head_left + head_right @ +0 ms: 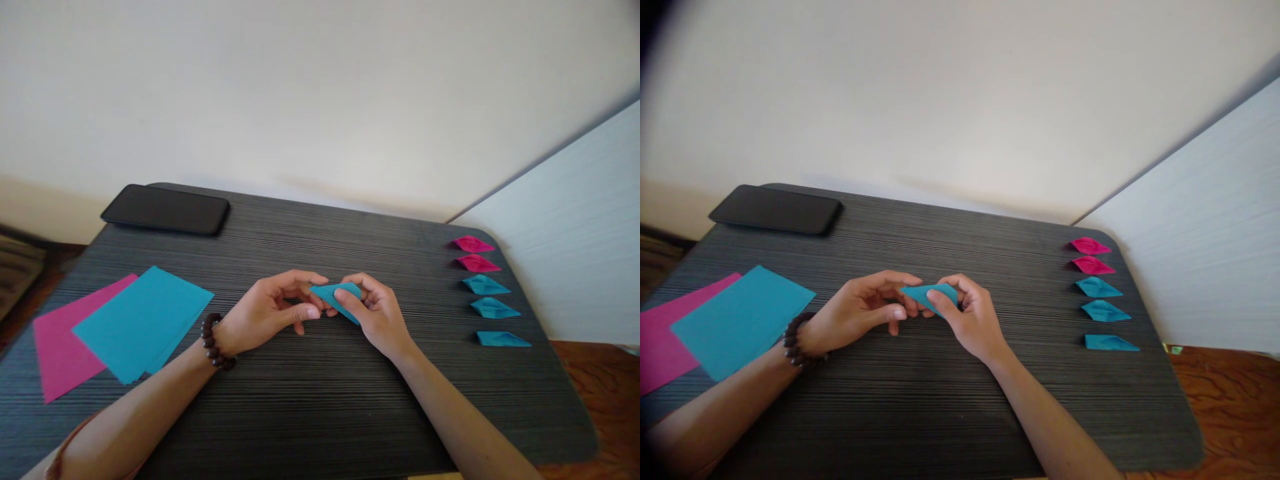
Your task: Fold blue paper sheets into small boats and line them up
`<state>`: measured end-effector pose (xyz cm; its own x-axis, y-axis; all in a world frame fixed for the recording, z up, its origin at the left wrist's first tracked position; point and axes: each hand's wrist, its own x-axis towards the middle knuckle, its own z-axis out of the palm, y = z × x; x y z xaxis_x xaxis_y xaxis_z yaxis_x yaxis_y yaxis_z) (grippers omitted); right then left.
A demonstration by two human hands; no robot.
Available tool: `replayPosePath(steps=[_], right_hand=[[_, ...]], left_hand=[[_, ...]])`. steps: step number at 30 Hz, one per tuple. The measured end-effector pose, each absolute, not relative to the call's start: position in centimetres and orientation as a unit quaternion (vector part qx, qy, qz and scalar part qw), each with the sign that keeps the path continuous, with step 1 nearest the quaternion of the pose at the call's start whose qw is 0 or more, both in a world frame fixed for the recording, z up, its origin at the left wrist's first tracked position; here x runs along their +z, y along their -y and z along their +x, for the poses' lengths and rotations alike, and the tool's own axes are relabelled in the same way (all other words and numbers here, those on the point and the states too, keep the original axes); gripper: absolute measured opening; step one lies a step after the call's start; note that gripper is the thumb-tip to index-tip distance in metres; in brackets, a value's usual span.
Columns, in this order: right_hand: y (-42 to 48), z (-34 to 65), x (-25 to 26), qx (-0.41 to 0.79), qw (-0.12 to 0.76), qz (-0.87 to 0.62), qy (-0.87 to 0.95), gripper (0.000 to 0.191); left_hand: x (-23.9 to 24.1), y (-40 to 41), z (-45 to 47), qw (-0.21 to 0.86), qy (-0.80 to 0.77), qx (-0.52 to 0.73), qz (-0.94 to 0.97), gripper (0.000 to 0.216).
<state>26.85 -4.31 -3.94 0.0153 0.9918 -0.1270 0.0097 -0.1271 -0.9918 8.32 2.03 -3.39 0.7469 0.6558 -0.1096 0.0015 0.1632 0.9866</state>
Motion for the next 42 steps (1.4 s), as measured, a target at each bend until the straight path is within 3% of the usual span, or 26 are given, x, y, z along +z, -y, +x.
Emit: replayPosePath(steps=[3, 6, 13, 28, 33, 42], right_hand=[[4.2, 27.0, -3.6, 0.509, 0.452, -0.543, 0.492, 0.023], [4.2, 27.1, -3.4, 0.482, 0.421, -0.565, 0.521, 0.029], [4.4, 26.3, -3.5, 0.458, 0.437, -0.542, 0.553, 0.022], [4.6, 26.6, -3.9, 0.403, 0.422, -0.524, 0.620, 0.025], [5.0, 26.3, -3.6, 0.359, 0.410, -0.539, 0.643, 0.035], [4.8, 26.4, -3.0, 0.355, 0.388, -0.522, 0.672, 0.037]], left_hand=[[-3.6, -1.6, 8.5, 0.677, -0.305, 0.247, 0.623, 0.027], [-3.7, -1.5, 8.6, 0.644, -0.328, 0.268, 0.637, 0.029], [-3.3, -1.6, 8.5, 0.617, -0.303, 0.307, 0.658, 0.018], [-2.6, -1.8, 8.6, 0.651, -0.339, 0.296, 0.611, 0.025], [-3.0, -1.6, 8.6, 0.609, -0.352, 0.310, 0.639, 0.025], [-3.3, -1.3, 8.4, 0.559, -0.375, 0.329, 0.663, 0.025]])
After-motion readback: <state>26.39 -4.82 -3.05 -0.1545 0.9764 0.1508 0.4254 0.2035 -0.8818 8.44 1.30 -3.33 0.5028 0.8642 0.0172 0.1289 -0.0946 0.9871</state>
